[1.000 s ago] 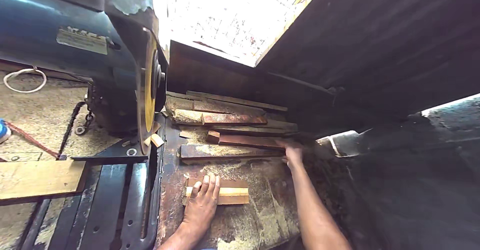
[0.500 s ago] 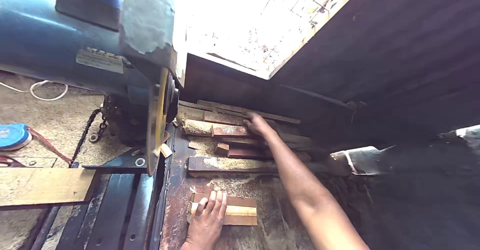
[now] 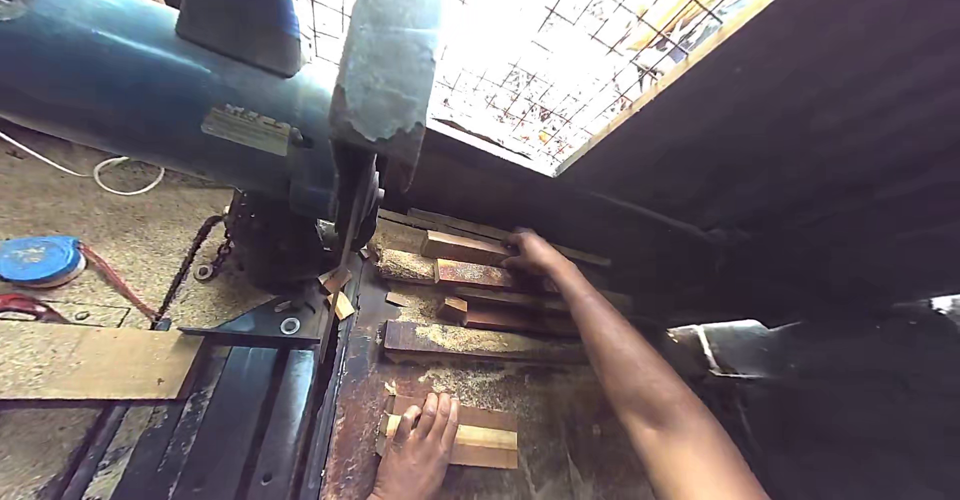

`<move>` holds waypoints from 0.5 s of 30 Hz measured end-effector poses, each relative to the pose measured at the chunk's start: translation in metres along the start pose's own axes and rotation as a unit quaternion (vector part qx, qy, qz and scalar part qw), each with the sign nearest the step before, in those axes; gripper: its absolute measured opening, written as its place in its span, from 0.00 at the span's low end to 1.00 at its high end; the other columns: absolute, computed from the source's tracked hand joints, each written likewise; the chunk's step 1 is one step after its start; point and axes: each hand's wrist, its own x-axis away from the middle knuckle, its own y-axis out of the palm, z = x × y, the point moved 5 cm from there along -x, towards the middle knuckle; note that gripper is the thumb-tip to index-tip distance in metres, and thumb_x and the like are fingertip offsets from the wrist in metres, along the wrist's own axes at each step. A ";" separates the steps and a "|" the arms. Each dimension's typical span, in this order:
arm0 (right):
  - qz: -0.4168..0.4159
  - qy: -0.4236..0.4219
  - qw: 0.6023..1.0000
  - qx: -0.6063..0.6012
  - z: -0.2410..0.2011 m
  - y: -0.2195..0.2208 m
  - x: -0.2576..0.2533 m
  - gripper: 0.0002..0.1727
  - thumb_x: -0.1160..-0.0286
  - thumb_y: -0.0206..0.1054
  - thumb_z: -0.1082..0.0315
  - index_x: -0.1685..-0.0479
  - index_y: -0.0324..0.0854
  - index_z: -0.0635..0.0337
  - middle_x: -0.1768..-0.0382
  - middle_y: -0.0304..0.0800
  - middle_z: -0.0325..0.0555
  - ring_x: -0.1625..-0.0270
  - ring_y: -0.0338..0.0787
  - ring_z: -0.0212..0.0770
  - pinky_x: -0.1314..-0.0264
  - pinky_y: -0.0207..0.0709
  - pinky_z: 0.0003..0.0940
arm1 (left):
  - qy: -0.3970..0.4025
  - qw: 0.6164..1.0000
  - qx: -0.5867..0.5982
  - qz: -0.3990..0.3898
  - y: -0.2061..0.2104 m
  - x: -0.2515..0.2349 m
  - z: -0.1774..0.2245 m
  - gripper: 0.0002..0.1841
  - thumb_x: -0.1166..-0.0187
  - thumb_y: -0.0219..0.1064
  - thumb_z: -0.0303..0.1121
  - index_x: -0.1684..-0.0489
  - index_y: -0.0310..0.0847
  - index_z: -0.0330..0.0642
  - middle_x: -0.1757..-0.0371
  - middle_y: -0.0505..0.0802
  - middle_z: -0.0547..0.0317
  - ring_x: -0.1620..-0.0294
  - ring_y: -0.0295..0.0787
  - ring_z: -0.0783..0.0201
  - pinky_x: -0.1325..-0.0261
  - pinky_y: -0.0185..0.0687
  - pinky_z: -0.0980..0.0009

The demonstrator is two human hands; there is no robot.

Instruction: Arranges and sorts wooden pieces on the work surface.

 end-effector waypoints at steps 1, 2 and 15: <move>0.006 0.007 1.000 -0.001 0.000 -0.004 0.006 0.25 0.42 0.84 0.60 0.42 0.89 0.57 0.36 0.83 0.58 0.31 0.82 0.60 0.31 0.78 0.65 | 0.004 1.000 0.000 -0.002 0.000 0.000 0.001 0.29 0.28 0.67 0.30 0.22 0.79 0.59 0.24 0.86 0.68 0.24 0.80 0.63 0.28 0.73 0.59; 0.022 0.015 1.000 -0.004 0.000 -0.010 0.013 0.25 0.40 0.83 0.62 0.42 0.86 0.60 0.36 0.83 0.59 0.33 0.84 0.59 0.32 0.80 0.63 | 0.006 1.000 0.001 0.000 0.000 0.000 0.001 0.29 0.28 0.67 0.30 0.22 0.79 0.59 0.24 0.86 0.67 0.24 0.80 0.62 0.28 0.73 0.59; 0.140 0.047 0.983 -0.110 0.033 -0.083 0.154 0.26 0.12 0.60 0.65 0.16 0.73 0.50 0.24 0.83 0.49 0.25 0.85 0.46 0.20 0.75 0.55 | 0.004 1.000 0.008 -0.009 0.000 -0.001 0.004 0.32 0.30 0.68 0.27 0.21 0.78 0.57 0.24 0.86 0.64 0.23 0.80 0.61 0.25 0.71 0.58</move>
